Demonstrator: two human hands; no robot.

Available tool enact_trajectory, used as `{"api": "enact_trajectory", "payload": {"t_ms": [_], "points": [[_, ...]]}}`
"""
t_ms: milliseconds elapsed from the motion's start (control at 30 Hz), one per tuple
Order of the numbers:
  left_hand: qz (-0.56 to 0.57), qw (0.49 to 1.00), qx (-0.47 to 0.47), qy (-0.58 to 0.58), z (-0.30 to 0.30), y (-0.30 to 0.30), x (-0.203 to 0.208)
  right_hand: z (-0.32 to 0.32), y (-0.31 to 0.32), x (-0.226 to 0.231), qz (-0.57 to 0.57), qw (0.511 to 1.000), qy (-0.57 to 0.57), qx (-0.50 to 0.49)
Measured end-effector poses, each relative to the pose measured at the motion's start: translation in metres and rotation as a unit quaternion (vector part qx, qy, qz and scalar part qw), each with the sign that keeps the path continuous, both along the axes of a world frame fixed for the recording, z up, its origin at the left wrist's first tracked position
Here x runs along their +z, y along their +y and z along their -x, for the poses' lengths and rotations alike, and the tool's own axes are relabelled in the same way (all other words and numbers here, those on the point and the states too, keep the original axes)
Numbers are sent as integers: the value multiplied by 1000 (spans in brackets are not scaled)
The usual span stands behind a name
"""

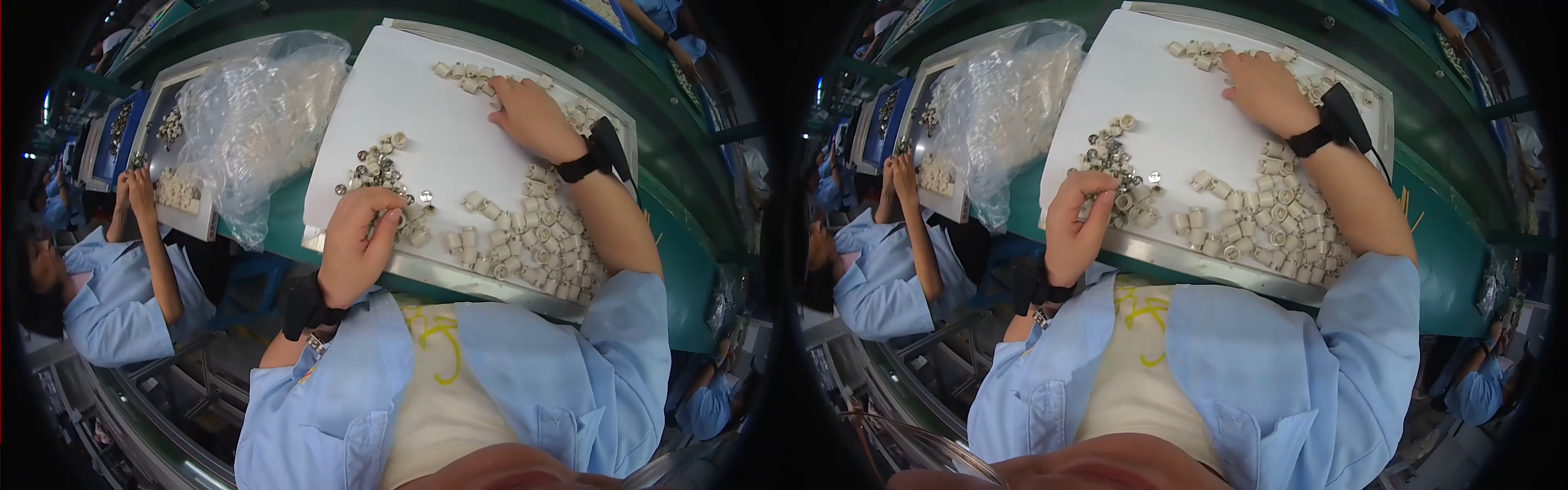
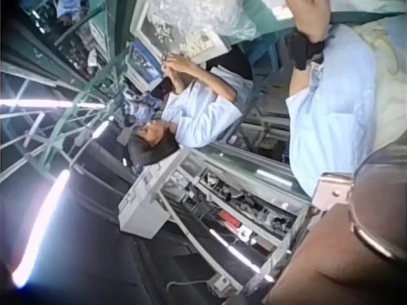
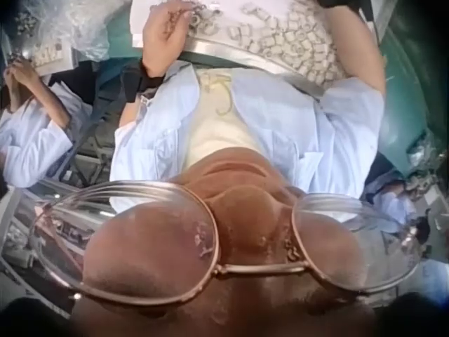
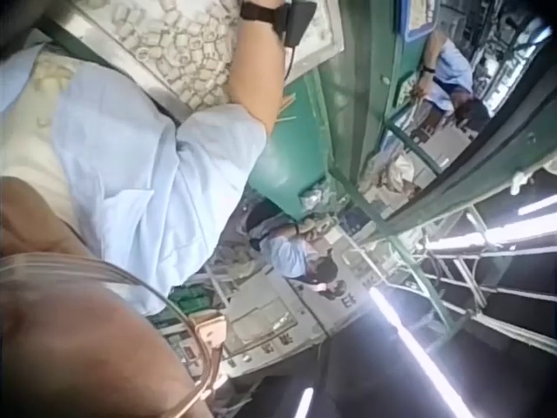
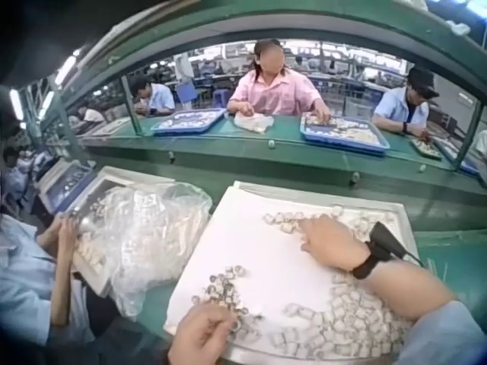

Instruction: Assembling small electronic components by inserting metal pins into plastic housings.

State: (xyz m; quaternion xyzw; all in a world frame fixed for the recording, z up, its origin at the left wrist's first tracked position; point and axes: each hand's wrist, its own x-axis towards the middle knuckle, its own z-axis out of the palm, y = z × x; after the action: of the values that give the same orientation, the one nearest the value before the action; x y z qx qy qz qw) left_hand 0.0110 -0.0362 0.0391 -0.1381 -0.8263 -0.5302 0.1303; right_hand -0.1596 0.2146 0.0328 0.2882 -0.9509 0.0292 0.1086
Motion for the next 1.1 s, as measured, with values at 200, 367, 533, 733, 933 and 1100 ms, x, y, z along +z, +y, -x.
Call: {"api": "enact_trajectory", "payload": {"t_ms": [200, 367, 533, 733, 933, 1100], "points": [[-57, 997, -38, -37, -22, -2, -8, -41, -13, 24, 192, 965, -176, -11], [-338, 905, -105, -236, -36, 13, -3, -139, -59, 49, 326, 906, -231, 142], [-408, 866, -128, -258, -44, 7, -9, -167, -74, 41, 285, 921, -93, 247], [-414, 877, -21, -243, -52, -11, -18, -131, -67, 9, 254, 941, -175, 139], [-413, 878, -2, -240, -58, -16, -20, -123, -76, -9, 95, 972, -181, 115], [-400, 886, -5, -234, -59, -15, -15, -123, -69, 2, 244, 931, -265, 56]]}}
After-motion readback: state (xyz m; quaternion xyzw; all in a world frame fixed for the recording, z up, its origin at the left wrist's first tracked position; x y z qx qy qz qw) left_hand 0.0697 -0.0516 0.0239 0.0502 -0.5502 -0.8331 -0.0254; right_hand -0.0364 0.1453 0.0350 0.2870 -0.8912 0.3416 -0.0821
